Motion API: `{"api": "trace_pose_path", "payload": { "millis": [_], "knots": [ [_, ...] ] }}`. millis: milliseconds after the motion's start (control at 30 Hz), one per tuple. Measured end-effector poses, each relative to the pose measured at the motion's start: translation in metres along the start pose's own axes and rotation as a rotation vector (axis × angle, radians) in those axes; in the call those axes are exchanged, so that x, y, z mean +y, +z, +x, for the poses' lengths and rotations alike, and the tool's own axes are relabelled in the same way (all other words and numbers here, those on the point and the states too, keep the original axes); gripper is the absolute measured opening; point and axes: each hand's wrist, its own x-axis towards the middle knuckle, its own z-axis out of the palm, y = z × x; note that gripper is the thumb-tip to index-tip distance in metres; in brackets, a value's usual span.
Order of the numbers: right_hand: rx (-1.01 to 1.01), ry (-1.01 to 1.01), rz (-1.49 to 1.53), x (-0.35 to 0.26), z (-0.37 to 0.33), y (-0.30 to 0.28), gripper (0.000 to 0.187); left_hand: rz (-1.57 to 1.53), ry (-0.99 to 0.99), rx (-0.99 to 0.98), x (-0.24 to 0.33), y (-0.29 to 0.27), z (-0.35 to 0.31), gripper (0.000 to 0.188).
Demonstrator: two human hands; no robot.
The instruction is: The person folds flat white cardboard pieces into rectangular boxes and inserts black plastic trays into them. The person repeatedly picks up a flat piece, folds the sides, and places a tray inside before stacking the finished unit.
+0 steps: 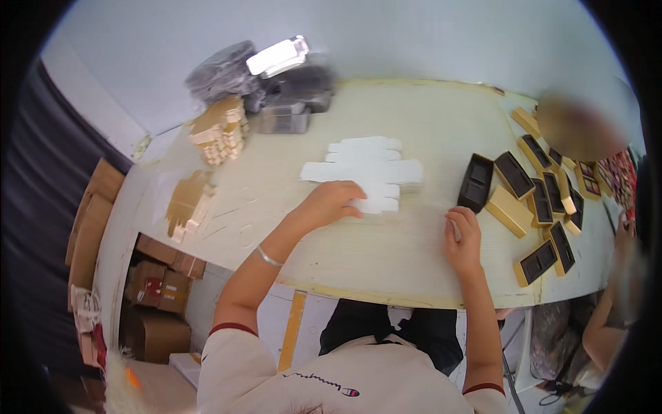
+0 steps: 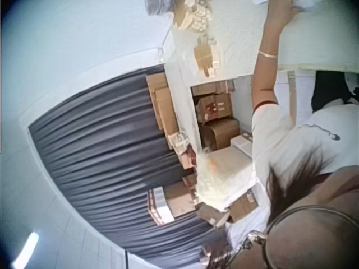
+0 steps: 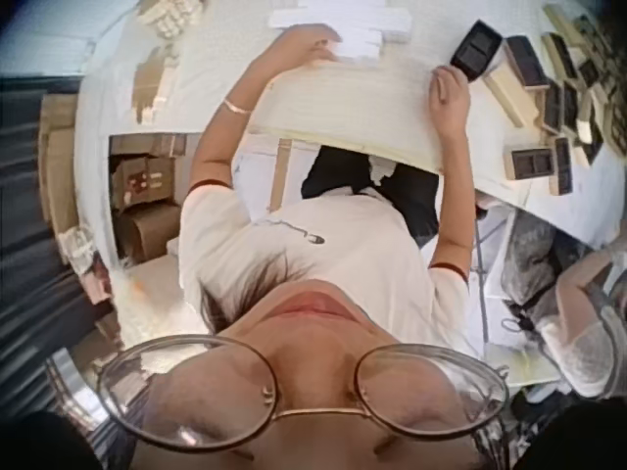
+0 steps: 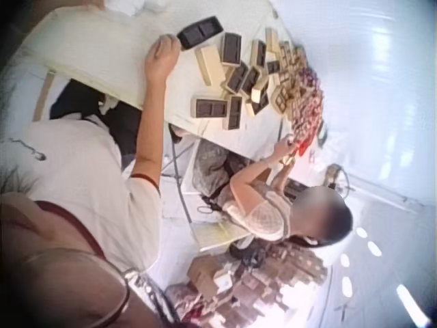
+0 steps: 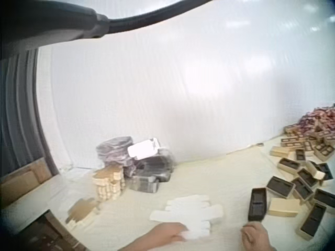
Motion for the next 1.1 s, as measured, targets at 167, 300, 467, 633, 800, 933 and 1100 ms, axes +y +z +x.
{"api": "trace_pose_path", "payload": {
  "millis": [167, 300, 467, 633, 800, 933, 1100],
  "knots": [
    [-0.036, -0.004, 0.009, -0.001, 0.002, 0.007, 0.014, 0.034, -0.091, -0.027, -0.006, -0.007, 0.002, 0.018],
    [-0.026, 0.029, 0.032, 0.003, 0.002, 0.009, 0.013, 0.312, -0.032, 0.264, -0.005, 0.008, 0.003, 0.012],
    [0.131, -0.025, 0.012, -0.011, 0.009, -0.015, 0.023, 0.420, 0.301, 0.646, 0.046, -0.006, 0.013, 0.012],
    [-0.027, -0.507, -0.028, -0.079, -0.042, -0.064, 0.029, 0.238, 0.442, 0.372, 0.159, 0.050, -0.046, 0.015],
    [-0.380, -0.188, -0.179, -0.065, -0.104, -0.065, 0.027, -0.175, 0.095, 0.106, 0.151, 0.116, -0.060, 0.010],
    [-0.229, 0.147, -0.114, -0.064, -0.098, -0.041, 0.039, -0.506, -0.359, -0.009, 0.137, 0.127, -0.034, 0.020],
    [-0.321, -0.088, -0.312, -0.067, -0.096, -0.050, 0.032, 0.050, 0.071, 0.223, 0.131, 0.131, -0.054, 0.028]
  ]
}}
